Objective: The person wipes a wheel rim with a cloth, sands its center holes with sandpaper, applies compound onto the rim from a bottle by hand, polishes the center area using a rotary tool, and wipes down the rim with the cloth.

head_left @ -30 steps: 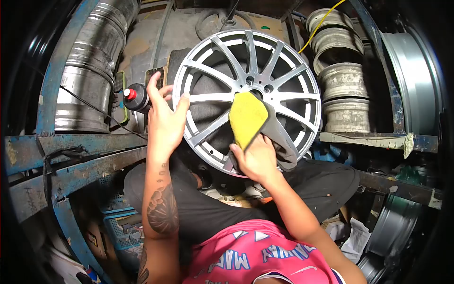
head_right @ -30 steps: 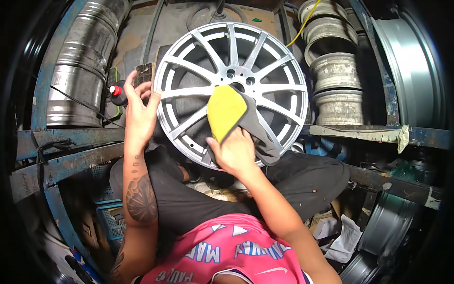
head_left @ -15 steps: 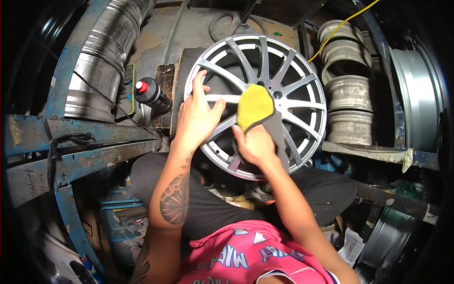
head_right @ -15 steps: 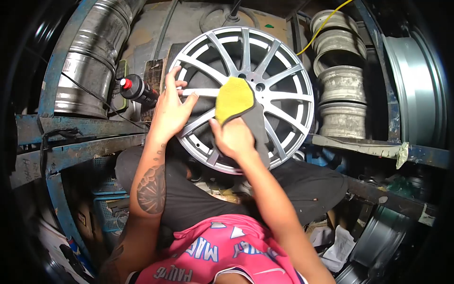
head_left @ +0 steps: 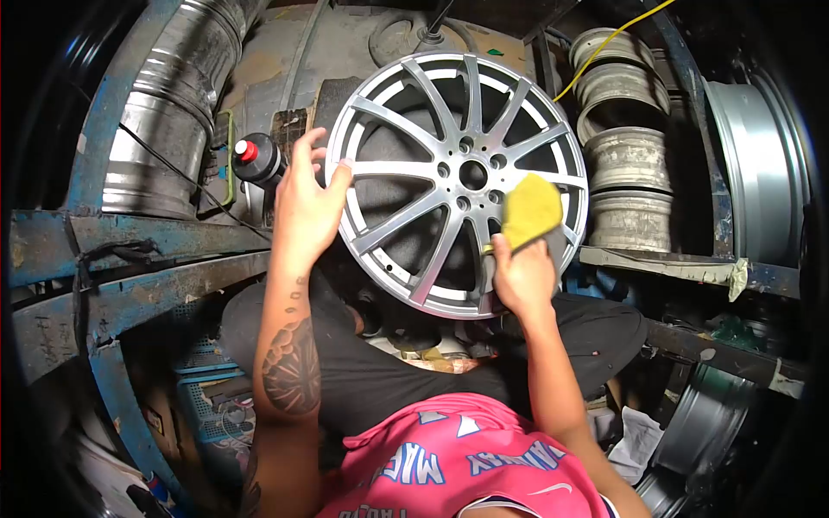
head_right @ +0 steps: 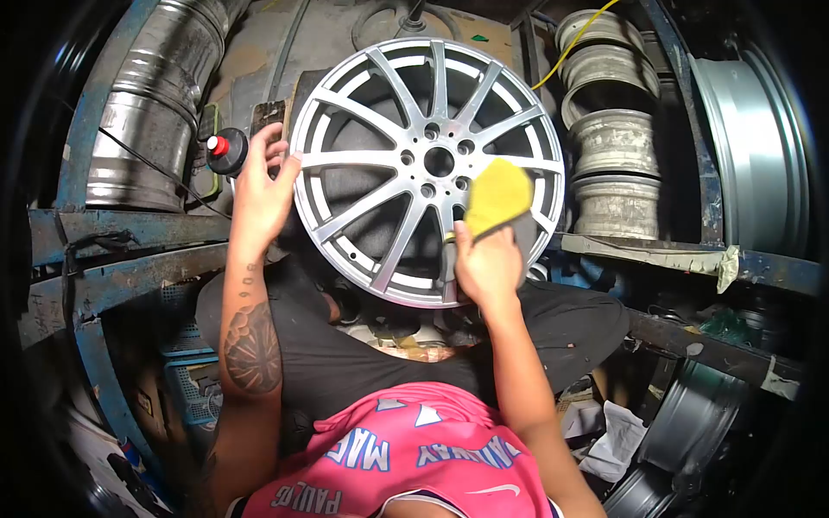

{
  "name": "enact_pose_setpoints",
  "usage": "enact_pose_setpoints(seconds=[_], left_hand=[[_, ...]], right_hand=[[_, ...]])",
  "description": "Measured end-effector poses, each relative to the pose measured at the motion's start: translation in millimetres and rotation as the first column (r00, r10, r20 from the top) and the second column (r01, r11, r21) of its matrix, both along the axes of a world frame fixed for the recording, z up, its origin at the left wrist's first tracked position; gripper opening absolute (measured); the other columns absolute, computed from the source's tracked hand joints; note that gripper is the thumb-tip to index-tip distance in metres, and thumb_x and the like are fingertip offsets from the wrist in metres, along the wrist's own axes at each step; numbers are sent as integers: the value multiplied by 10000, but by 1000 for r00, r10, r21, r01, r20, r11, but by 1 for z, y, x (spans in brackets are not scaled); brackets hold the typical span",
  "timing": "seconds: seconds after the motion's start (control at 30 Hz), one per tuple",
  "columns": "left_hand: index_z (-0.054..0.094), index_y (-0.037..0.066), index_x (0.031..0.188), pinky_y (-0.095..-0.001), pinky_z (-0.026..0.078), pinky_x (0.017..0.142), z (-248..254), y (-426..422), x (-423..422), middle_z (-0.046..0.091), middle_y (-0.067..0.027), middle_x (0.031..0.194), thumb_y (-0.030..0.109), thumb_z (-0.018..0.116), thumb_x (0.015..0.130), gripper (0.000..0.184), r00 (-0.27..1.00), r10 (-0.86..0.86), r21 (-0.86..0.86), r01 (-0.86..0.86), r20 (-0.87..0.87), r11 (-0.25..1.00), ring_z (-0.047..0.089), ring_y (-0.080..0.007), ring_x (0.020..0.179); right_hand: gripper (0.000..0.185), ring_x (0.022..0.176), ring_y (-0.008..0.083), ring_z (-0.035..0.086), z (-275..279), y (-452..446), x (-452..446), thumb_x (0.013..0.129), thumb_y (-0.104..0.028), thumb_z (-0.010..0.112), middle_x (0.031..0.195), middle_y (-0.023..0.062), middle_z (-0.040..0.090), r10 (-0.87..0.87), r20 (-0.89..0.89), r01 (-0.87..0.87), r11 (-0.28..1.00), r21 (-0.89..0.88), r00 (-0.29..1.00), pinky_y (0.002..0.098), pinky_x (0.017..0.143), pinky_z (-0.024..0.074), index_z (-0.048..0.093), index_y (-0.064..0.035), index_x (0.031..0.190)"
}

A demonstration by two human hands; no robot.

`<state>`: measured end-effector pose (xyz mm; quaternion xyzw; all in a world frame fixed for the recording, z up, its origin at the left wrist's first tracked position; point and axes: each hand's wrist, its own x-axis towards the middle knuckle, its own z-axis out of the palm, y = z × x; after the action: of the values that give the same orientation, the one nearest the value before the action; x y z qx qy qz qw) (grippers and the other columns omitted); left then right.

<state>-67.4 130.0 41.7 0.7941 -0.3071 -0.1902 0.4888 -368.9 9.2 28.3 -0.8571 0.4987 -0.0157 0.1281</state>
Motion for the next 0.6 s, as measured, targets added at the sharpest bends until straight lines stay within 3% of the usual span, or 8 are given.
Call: enact_pose_setpoints(seconds=[0.03, 0.1, 0.17, 0.2, 0.3, 0.37, 0.47, 0.6], left_hand=[[503, 55, 1433, -465, 501, 1007, 1, 1, -1, 658, -269, 1269, 286, 691, 948, 569, 1000, 3, 2, -3, -7, 1000, 650, -408, 1178], [496, 40, 1437, -464, 493, 1020, -8, 1, -5, 636, -284, 1299, 296, 694, 948, 586, 998, -49, 23, 48, 35, 999, 636, -415, 1199], [488, 31, 1447, -460, 486, 1033, -1, -3, -13, 611, -303, 1331, 297, 701, 945, 606, 993, -121, 48, 120, 12, 992, 610, -422, 1239], [480, 36, 1461, -462, 479, 1047, -6, -5, -15, 597, -311, 1352, 292, 709, 942, 621, 989, -149, 39, 147, 26, 988, 589, -427, 1273], [476, 42, 1469, -466, 469, 1064, 3, -11, -19, 588, -317, 1365, 284, 709, 942, 625, 988, -155, 51, 155, 6, 987, 571, -428, 1301], [471, 45, 1473, -472, 461, 1073, 5, -12, -17, 592, -319, 1357, 276, 710, 931, 636, 989, -146, 27, 146, -3, 989, 575, -432, 1297], [476, 43, 1460, -478, 455, 1078, 1, -13, -17, 598, -322, 1345, 261, 705, 918, 627, 991, -130, 6, 130, 30, 992, 588, -442, 1271], [477, 59, 1480, -432, 480, 1040, -11, -14, -15, 624, -241, 1317, 307, 718, 940, 642, 988, -150, 10, 150, 45, 989, 618, -337, 1195]], right_hand=[[457, 1118, 425, 616, -3, -1, -8, 1053, -411, 483, 1212, 212, 685, 25, 21, -21, 988, -153, 999, 541, 943, 493, 674, -46, 1251], [501, 1060, 432, 638, -5, 4, -8, 1054, -427, 462, 1160, 234, 697, -31, 63, 40, 990, -135, 998, 539, 943, 491, 700, -4, 1176], [560, 1000, 442, 656, -8, 13, 12, 1051, -446, 446, 1093, 261, 706, 18, -32, -18, 1000, 10, 999, 519, 928, 500, 723, 40, 1065], [502, 994, 488, 644, 0, 16, 31, 1045, -432, 477, 1108, 308, 676, 76, -170, -56, 991, 119, 982, 551, 926, 490, 668, 16, 1168], [472, 1064, 447, 652, -26, 23, 40, 1063, -396, 453, 1121, 266, 691, 133, 267, -154, 986, 58, 954, 524, 934, 512, 661, -4, 1226], [447, 1100, 436, 642, -17, 11, 31, 1067, -363, 456, 1176, 261, 678, 95, 89, -102, 991, 81, 991, 521, 961, 499, 632, -9, 1276], [417, 1144, 447, 607, -22, 10, 51, 1061, -328, 474, 1189, 286, 652, 204, 161, -224, 968, 116, 966, 508, 1024, 460, 611, 0, 1279], [442, 1163, 464, 582, -32, -20, 53, 1048, -287, 486, 1190, 321, 632, 404, 134, -416, 906, 82, 905, 517, 1062, 437, 566, 83, 1278]])
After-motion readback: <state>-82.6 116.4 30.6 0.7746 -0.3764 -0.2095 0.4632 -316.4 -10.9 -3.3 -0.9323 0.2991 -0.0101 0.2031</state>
